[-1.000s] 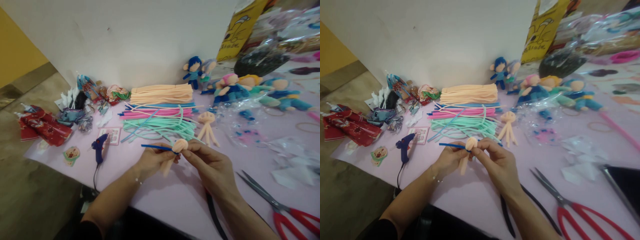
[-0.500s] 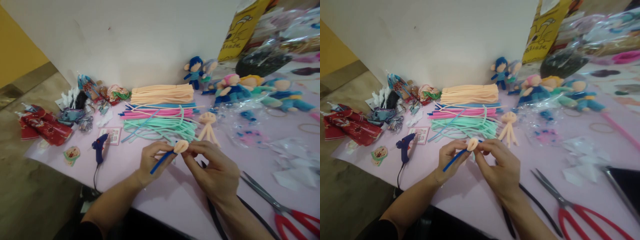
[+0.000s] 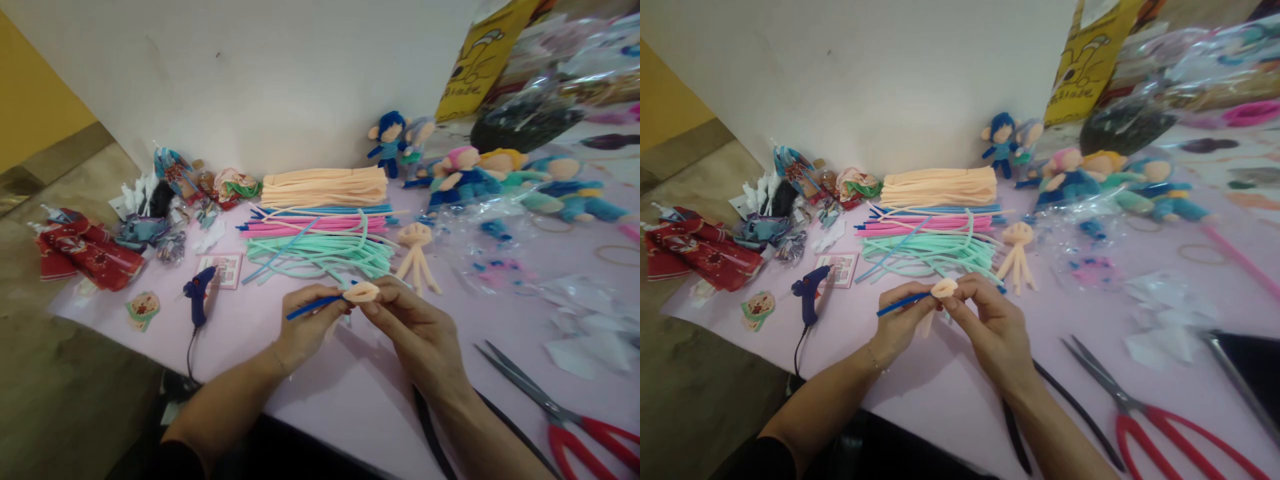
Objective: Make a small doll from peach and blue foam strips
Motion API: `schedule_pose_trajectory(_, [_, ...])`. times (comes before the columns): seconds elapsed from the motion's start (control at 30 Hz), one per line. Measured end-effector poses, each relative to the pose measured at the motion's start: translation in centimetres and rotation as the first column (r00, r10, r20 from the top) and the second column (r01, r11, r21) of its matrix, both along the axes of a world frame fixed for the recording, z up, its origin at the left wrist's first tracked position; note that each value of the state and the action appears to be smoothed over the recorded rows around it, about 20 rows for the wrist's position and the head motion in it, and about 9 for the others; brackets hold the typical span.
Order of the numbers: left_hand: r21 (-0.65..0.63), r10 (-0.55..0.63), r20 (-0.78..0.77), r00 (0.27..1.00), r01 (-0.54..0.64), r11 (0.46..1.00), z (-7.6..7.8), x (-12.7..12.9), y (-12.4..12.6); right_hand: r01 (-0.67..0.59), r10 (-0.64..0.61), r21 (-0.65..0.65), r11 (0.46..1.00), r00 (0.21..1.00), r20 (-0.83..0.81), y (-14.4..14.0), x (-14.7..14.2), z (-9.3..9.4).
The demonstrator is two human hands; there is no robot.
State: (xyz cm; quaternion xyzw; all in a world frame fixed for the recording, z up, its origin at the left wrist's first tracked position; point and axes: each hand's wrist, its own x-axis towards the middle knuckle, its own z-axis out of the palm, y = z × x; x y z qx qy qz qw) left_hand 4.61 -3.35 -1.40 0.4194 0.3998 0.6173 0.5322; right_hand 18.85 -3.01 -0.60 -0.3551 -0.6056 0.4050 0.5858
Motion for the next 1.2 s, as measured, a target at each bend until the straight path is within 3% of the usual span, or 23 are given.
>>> schedule_pose_trajectory(0.27, [0.002, 0.03, -0.049, 0.998, -0.03, 1.0, 0.3, 0.0, 0.0, 0.043, -0.043, 0.005, 0.999, 0.999, -0.003, -0.1, -0.2, -0.1])
schedule_pose_trajectory(0.53, [0.044, 0.062, -0.099, 0.993, -0.058, 0.997, -0.1, -0.1, 0.0, 0.04, -0.05, -0.091, 0.995, 0.992, -0.116, -0.3, -0.8, -0.3])
schedule_pose_trajectory(0.8, [0.065, 0.05, -0.108, 0.993, -0.043, 0.997, -0.4, 0.1, -0.4, 0.055, -0.056, -0.012, 0.998, 0.994, -0.098, -0.2, -1.0, -0.2])
schedule_pose_trajectory(0.97, [-0.025, -0.001, -0.038, 0.999, 0.0, 1.0, 0.1, 0.1, -0.1, 0.051, -0.055, -0.048, 0.998, 0.995, -0.08, -0.4, -0.8, -0.2])
schedule_pose_trajectory(1.13, [-0.217, -0.061, 0.098, 0.993, 0.081, 0.973, 0.6, -0.1, 0.3, 0.153, -0.175, -0.165, 0.974, 0.976, -0.127, -0.3, -0.3, -0.7])
schedule_pose_trajectory(1.2, [-0.248, -0.084, 0.12, 0.989, 0.111, 0.962, 0.5, -0.1, 0.5, 0.145, -0.17, -0.187, 0.972, 0.977, -0.127, -0.1, -0.2, -0.7])
